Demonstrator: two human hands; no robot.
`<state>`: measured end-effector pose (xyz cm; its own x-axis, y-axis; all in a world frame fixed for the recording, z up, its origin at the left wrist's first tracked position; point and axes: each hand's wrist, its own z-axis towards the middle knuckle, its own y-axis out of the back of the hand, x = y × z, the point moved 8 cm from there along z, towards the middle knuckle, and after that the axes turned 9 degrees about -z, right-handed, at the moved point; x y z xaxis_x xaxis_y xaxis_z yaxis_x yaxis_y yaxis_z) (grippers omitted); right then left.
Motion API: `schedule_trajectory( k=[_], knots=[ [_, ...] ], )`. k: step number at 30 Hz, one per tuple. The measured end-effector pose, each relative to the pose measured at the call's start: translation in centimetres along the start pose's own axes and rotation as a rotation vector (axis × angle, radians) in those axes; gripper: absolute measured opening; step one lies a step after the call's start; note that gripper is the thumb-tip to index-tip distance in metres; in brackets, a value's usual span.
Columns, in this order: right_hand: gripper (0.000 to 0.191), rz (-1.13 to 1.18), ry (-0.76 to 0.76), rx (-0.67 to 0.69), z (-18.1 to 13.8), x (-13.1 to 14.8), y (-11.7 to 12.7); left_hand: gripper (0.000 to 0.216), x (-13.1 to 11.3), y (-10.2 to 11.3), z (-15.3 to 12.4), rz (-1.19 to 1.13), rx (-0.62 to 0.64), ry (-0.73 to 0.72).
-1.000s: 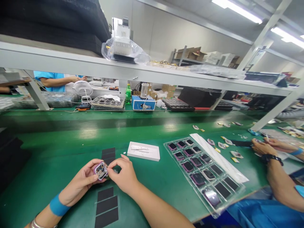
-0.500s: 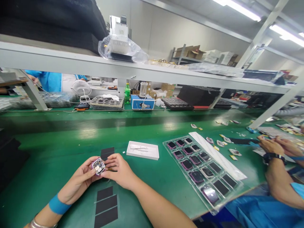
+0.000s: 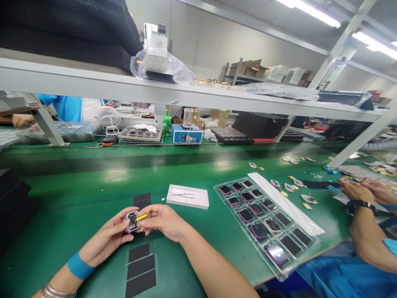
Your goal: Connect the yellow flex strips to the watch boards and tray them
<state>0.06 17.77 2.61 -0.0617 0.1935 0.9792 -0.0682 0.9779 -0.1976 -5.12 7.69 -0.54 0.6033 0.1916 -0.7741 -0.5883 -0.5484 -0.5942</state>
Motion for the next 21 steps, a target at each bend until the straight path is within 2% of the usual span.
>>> schedule_trajectory(
  k=[6, 8, 13, 17, 19, 21],
  knots=[
    [0.019, -0.547, 0.260, -0.247, -0.5, 2.1, 0.5, 0.035, 1.6, -1.5, -0.1, 0.040, 0.065, 0.122],
    [0.014, -0.708, 0.300, -0.293, -0.8, 2.5, 0.4, 0.034, 1.8, -1.7, -0.1, 0.044, 0.059, 0.130],
    [0.014, -0.821, 0.321, -0.336, -0.4, 2.2, 0.0, 0.025, 1.6, -1.5, 0.3, 0.104, 0.014, 0.087],
    [0.021, -0.887, 0.340, -0.436, 0.6, 1.7, 1.0, 0.026, 0.9, -0.4, 0.7, 0.114, -0.083, 0.027],
    [0.018, -1.011, 0.305, -0.515, 1.1, 1.4, 2.0, 0.029, 0.1, 0.7, 1.0, 0.074, -0.171, -0.033],
    [0.012, -1.147, 0.263, -0.532, 1.7, 0.9, 2.6, 0.029, -0.7, 1.7, 1.2, 0.009, -0.245, -0.105]
  ],
)
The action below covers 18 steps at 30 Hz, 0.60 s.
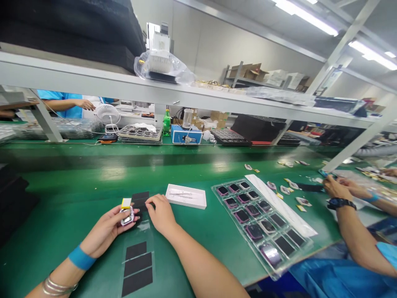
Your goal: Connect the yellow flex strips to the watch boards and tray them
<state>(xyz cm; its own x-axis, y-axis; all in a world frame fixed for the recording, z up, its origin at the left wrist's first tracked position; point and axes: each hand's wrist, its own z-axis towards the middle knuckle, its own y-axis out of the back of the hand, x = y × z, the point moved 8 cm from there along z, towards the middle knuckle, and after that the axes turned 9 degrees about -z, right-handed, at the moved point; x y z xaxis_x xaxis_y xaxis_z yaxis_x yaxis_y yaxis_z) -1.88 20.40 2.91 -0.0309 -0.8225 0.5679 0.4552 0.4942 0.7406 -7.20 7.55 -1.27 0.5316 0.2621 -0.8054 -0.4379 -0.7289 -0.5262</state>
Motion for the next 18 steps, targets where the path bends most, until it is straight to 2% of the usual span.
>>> schedule_trajectory(
  k=[7, 12, 18],
  knots=[
    [0.009, -0.126, 0.052, 0.085, -0.4, 0.1, -2.0, 0.028, -0.6, 0.9, 0.6, -0.113, -0.054, -0.068],
    [0.010, -0.158, 0.046, 0.094, -0.6, 0.4, -2.4, 0.029, -0.6, 0.7, 0.4, -0.138, -0.054, -0.079],
    [0.003, -0.184, -0.016, 0.073, -0.3, -0.1, -2.6, 0.032, -0.8, 0.6, 0.8, -0.191, -0.039, -0.130]
  ],
)
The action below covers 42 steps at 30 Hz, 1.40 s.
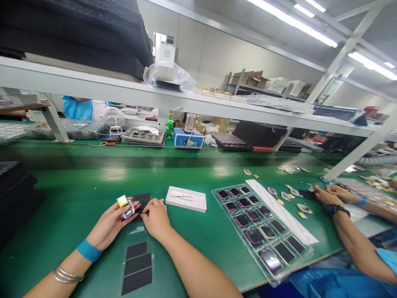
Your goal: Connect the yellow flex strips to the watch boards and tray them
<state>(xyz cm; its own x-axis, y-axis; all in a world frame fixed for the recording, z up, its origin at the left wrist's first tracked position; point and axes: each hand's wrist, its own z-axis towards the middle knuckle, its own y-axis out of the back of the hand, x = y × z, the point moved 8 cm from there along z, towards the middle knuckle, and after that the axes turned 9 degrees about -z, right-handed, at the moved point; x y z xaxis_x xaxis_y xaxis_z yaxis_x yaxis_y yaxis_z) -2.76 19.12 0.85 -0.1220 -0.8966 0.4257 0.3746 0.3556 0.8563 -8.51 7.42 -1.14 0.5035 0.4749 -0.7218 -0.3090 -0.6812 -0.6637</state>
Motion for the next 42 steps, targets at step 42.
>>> schedule_trajectory(
  k=[42],
  knots=[
    [0.017, 0.820, -0.024, 0.039, -1.3, 1.4, 1.6, 0.046, 1.9, -0.8, -1.2, 0.242, 0.044, 0.168]
  ],
)
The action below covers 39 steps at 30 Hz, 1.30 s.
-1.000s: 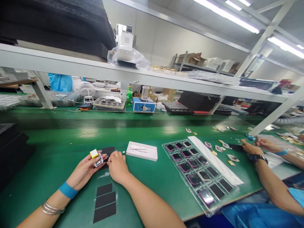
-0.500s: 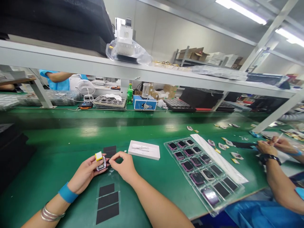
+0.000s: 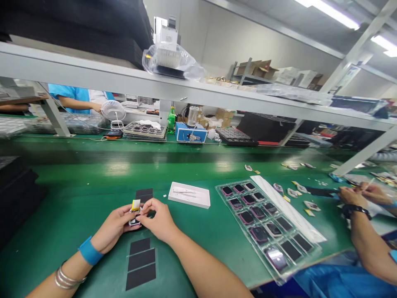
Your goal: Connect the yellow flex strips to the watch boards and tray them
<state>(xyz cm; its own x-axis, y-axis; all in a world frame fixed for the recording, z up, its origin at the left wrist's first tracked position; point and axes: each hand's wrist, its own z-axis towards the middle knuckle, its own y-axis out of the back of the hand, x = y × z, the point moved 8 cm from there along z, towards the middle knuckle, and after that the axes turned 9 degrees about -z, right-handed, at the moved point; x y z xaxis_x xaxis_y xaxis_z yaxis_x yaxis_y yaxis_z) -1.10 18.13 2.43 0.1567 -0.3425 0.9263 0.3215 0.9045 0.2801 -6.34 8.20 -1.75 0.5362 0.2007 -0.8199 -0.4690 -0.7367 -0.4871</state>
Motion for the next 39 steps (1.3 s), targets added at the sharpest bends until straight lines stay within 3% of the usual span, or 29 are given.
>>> schedule_trajectory(
  k=[10, 17, 20, 23, 25, 28, 34, 39],
  knots=[
    [0.012, -0.202, 0.046, -0.016, -0.1, 0.6, 0.1, 0.043, -0.1, -0.1, -0.1, -0.018, -0.006, -0.021],
    [0.015, -0.579, 0.326, -0.109, -1.0, 2.8, -0.7, 0.043, -0.2, 0.8, -0.2, -0.030, -0.046, -0.074],
    [0.029, -0.573, 0.251, -0.172, -0.9, 2.5, 0.2, 0.045, -0.2, 0.7, -0.4, -0.013, -0.044, -0.074],
    [0.044, -0.358, 0.120, -0.109, -0.3, 1.2, 0.9, 0.047, 0.1, 0.0, -0.5, 0.054, 0.003, -0.023],
    [0.029, -0.237, 0.058, -0.042, 0.1, 0.5, 0.8, 0.046, 0.4, -0.5, -0.5, 0.107, 0.045, 0.017],
    [0.008, -0.230, 0.038, -0.049, 0.4, 0.4, 1.1, 0.040, 0.6, -0.9, -0.7, 0.136, 0.084, 0.064],
    [0.007, -0.293, 0.080, -0.103, 0.3, 1.3, 1.4, 0.040, 0.7, -1.8, -1.3, 0.030, 0.225, 0.132],
    [0.007, -0.426, 0.134, -0.109, -0.1, 2.0, 0.9, 0.029, 1.0, -1.3, -0.9, 0.099, 0.136, 0.099]
  ],
)
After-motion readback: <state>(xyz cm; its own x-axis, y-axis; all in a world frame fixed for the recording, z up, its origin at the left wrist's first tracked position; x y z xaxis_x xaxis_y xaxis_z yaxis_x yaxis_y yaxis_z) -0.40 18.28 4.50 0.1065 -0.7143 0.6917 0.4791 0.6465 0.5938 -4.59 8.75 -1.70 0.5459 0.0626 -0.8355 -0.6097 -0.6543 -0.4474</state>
